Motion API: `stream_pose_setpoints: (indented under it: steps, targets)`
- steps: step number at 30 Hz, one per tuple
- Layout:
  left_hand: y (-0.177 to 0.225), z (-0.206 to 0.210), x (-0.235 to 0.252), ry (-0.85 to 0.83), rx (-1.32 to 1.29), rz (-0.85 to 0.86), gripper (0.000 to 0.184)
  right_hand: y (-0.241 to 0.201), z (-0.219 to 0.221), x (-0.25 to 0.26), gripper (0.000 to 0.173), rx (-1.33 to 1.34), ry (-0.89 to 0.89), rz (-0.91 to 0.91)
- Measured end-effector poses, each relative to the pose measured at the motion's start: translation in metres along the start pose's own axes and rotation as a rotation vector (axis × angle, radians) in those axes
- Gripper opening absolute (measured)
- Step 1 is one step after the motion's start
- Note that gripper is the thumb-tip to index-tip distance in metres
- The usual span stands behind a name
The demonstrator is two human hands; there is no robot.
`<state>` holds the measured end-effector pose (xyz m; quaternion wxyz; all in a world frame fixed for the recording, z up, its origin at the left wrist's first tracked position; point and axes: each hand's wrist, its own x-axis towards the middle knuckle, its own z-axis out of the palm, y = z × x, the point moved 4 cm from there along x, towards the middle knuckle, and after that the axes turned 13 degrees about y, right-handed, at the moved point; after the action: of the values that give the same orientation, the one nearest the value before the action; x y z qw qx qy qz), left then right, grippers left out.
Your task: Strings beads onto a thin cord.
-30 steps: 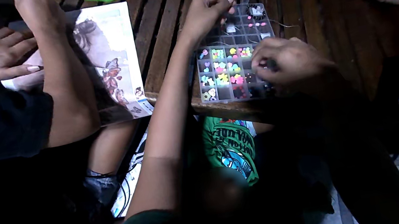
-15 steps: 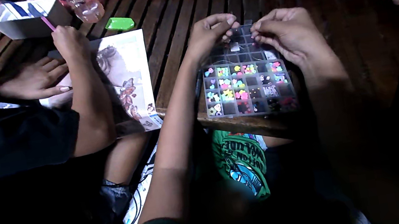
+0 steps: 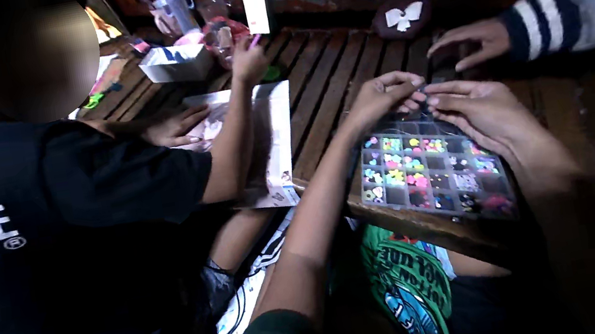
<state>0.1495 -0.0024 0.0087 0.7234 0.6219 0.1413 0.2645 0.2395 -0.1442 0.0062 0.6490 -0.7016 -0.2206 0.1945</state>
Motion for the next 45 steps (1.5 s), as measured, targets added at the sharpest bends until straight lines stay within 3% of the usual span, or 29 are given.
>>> stream_pose_setpoints:
  steps: [11,18,26,35,45]
  targets:
    - [-0.001,0.004,-0.003,-0.023,0.008,0.06,0.015,-0.003,-0.004,-0.002,0.02,0.08,0.043,-0.038]
    - [0.004,0.003,-0.005,-0.016,0.187,0.191,0.017,-0.001,-0.003,-0.005,0.012,0.046,0.08,-0.045]
    - [-0.004,0.002,-0.002,-0.037,0.161,0.199,0.015,-0.006,0.002,-0.01,0.023,0.103,0.045,-0.006]
    - [-0.005,0.0,-0.003,-0.059,0.162,0.165,0.013,-0.001,0.014,-0.01,0.007,0.034,0.006,-0.045]
    - [0.004,-0.004,-0.005,0.006,-0.032,0.088,0.019,0.003,0.018,-0.01,0.014,-0.113,-0.016,-0.095]
